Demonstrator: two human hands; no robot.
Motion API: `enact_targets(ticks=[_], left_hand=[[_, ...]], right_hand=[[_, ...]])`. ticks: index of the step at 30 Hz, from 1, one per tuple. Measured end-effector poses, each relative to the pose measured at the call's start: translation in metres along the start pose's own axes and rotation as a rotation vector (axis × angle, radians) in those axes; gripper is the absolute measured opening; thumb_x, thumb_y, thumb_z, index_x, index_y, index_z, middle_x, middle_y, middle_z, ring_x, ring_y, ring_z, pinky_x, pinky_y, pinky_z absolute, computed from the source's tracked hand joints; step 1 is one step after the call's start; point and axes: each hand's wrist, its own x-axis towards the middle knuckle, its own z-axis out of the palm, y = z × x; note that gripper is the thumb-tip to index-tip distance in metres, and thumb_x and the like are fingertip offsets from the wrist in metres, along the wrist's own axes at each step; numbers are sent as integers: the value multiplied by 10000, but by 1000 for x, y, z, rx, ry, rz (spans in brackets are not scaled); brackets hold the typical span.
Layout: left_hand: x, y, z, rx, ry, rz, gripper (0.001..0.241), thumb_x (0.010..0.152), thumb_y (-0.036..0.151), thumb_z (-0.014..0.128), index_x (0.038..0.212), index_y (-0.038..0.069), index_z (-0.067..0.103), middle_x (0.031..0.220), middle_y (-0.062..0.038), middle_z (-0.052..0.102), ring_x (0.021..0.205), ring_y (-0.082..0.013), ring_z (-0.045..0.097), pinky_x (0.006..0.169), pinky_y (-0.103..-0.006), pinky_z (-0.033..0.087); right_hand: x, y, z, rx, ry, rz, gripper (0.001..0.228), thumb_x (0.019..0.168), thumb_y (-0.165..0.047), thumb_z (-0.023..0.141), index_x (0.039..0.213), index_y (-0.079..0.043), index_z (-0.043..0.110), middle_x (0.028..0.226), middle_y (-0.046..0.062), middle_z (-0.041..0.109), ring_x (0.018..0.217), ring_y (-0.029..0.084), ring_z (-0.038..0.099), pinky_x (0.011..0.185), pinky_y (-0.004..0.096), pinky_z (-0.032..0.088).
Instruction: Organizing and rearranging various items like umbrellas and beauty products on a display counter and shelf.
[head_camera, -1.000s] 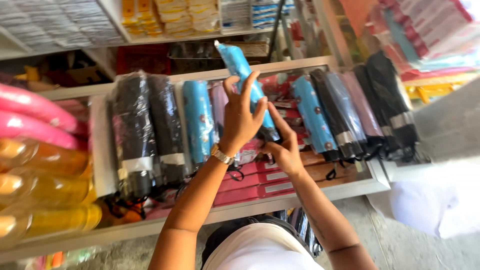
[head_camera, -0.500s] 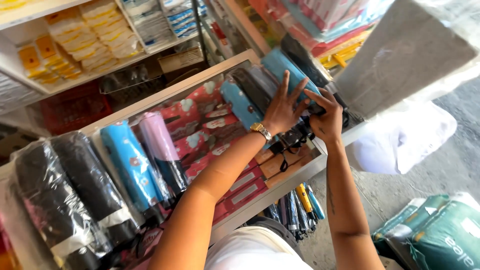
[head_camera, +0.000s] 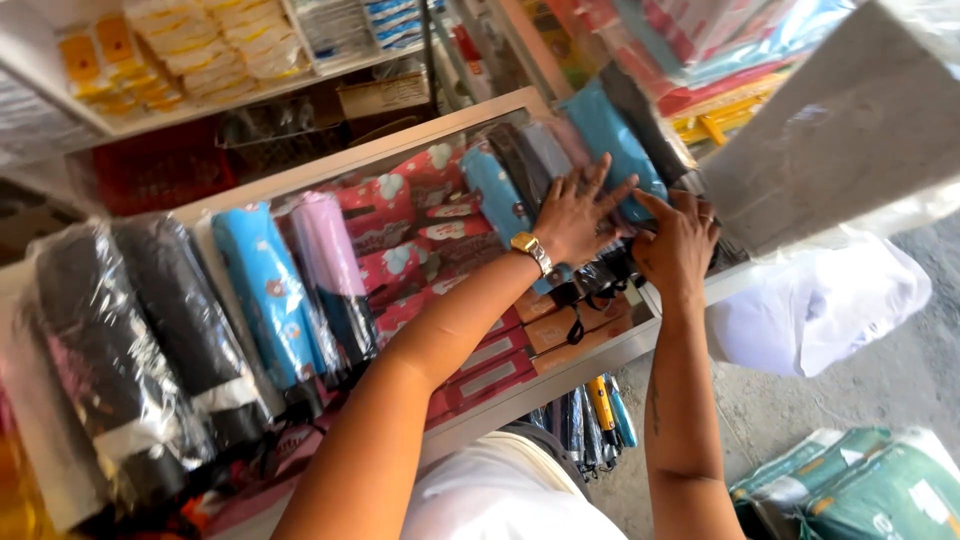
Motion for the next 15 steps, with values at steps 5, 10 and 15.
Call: enact_targets(ticks=[5, 10, 15], left_hand=[[-74, -10, -22, -104, -23, -16, 859, 989, 684, 464, 1629, 307, 33, 1696, -165, -47, 1543, -462, 138, 1226, -609, 150], [-159, -46, -88, -218, 73, -154, 930, 948, 605, 582, 1631, 210, 91, 1688, -232, -36, 1548, -469, 96, 1234, -568, 134], [-271, -91, -147, -12, 252, -483, 967, 900, 486, 697, 1627, 87, 199, 1665, -307, 65, 1542, -474, 137, 1269, -555, 152]], right_hand=[[-3, -52, -5, -50, 48, -127, 561, 728, -123, 781, 1283, -187, 733, 1442, 150, 522, 1310, 394, 406, 1022, 560, 330], [-6, -137, -8, 111, 65, -345, 537, 780, -180, 805, 1309, -171, 717, 1460, 150, 526, 1331, 394, 423, 1045, 544, 340], [-21, -224, 7, 489, -134, -608, 582, 840, -179, 785, 1404, -152, 646, 1444, 104, 571, 1324, 373, 538, 1105, 478, 451]])
